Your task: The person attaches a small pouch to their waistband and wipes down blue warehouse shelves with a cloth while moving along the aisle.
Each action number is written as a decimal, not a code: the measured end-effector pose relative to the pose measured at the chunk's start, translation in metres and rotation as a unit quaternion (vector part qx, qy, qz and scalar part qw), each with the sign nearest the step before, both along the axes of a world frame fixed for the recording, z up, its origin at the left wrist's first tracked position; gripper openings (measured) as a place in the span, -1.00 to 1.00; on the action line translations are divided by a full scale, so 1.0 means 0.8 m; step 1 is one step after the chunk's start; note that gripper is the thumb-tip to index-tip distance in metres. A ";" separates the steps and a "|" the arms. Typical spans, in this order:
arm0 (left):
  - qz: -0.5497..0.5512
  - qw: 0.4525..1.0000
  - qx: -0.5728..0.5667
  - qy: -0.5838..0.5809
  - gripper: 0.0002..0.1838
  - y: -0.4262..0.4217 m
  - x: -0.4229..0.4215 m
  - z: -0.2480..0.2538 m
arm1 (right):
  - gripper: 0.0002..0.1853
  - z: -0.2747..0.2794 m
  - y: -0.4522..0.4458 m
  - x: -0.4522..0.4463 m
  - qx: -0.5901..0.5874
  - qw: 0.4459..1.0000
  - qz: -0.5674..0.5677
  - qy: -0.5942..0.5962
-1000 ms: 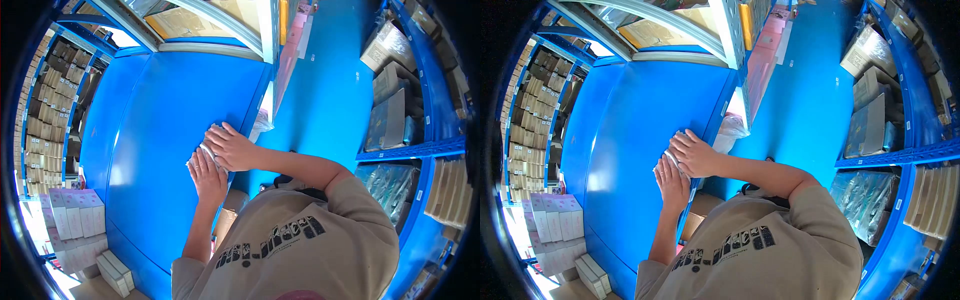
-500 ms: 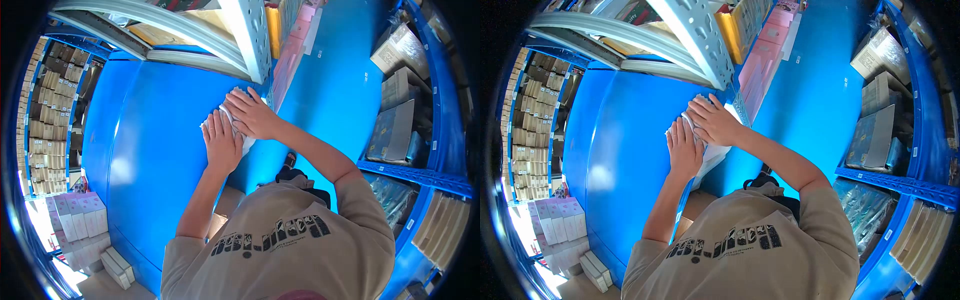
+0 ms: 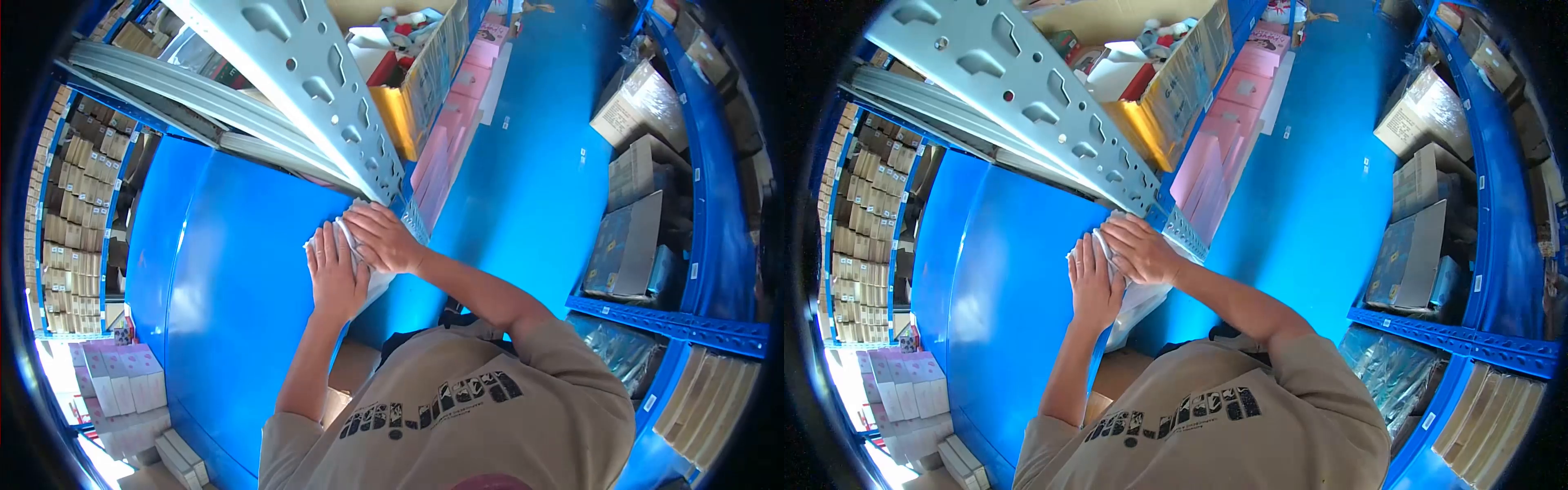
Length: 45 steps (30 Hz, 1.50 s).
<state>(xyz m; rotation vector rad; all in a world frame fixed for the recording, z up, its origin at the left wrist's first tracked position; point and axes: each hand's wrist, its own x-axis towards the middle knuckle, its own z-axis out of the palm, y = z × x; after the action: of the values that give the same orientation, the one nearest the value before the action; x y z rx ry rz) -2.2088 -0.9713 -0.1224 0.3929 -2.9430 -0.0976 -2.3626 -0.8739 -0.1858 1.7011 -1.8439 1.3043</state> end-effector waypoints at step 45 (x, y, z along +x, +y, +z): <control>-0.380 0.526 0.645 0.405 -0.92 0.102 0.188 0.289 | -0.63 0.014 0.010 0.041 -0.002 0.996 -0.092 0.020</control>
<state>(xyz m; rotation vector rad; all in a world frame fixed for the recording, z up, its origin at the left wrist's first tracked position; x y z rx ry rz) -2.0587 -0.8896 0.1087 -0.6844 -1.3316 -1.9178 -2.3297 -0.8662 -0.1749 1.5036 -1.9212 1.1912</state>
